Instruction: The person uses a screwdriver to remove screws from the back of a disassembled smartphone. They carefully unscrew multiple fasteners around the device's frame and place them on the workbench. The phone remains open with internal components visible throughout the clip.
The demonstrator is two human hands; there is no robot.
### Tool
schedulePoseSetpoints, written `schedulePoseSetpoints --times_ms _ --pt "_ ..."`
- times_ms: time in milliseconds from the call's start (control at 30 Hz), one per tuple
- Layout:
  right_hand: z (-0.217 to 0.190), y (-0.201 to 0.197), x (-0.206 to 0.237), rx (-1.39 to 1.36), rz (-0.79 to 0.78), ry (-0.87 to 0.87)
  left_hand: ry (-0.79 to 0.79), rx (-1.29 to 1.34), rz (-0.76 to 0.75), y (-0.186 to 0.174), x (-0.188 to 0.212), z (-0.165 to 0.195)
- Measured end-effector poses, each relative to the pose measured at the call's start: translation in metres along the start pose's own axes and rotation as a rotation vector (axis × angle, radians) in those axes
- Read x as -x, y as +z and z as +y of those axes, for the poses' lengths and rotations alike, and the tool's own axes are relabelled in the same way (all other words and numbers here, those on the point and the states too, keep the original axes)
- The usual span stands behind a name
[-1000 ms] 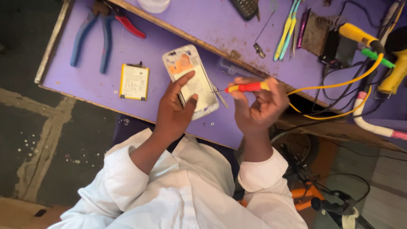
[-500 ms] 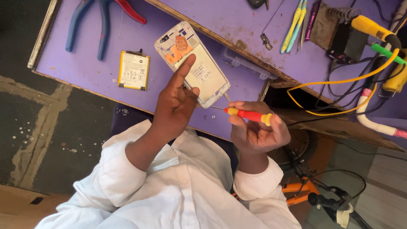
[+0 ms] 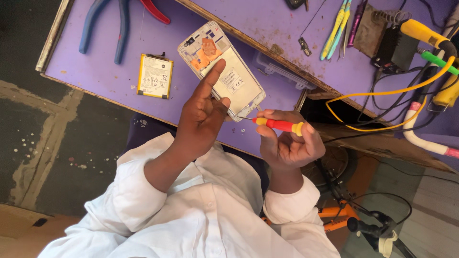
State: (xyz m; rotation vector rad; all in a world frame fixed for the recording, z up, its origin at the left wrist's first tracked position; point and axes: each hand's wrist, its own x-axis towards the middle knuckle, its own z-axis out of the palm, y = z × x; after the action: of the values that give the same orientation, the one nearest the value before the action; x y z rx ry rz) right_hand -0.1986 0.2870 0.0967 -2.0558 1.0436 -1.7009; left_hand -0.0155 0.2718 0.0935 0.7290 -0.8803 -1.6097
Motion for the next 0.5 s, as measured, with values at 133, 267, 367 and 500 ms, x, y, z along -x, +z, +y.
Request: schedulePoseSetpoints --times_ms 133,267,367,500 --pt "0.0 0.0003 -0.0009 0.013 0.003 -0.01 0.009 -0.031 0.002 0.0001 -0.0004 -0.0004" --pt "-0.0008 0.0001 -0.0022 -0.003 0.002 -0.006 0.006 0.0 -0.008 0.0004 -0.0007 -0.0007" --pt "-0.0007 0.0003 -0.0028 0.009 0.009 -0.005 0.022 0.027 -0.021 0.0009 -0.0003 -0.0006" --pt "-0.0003 0.0006 -0.0024 -0.002 -0.001 0.0 0.028 0.034 -0.02 0.0008 -0.0004 -0.001"
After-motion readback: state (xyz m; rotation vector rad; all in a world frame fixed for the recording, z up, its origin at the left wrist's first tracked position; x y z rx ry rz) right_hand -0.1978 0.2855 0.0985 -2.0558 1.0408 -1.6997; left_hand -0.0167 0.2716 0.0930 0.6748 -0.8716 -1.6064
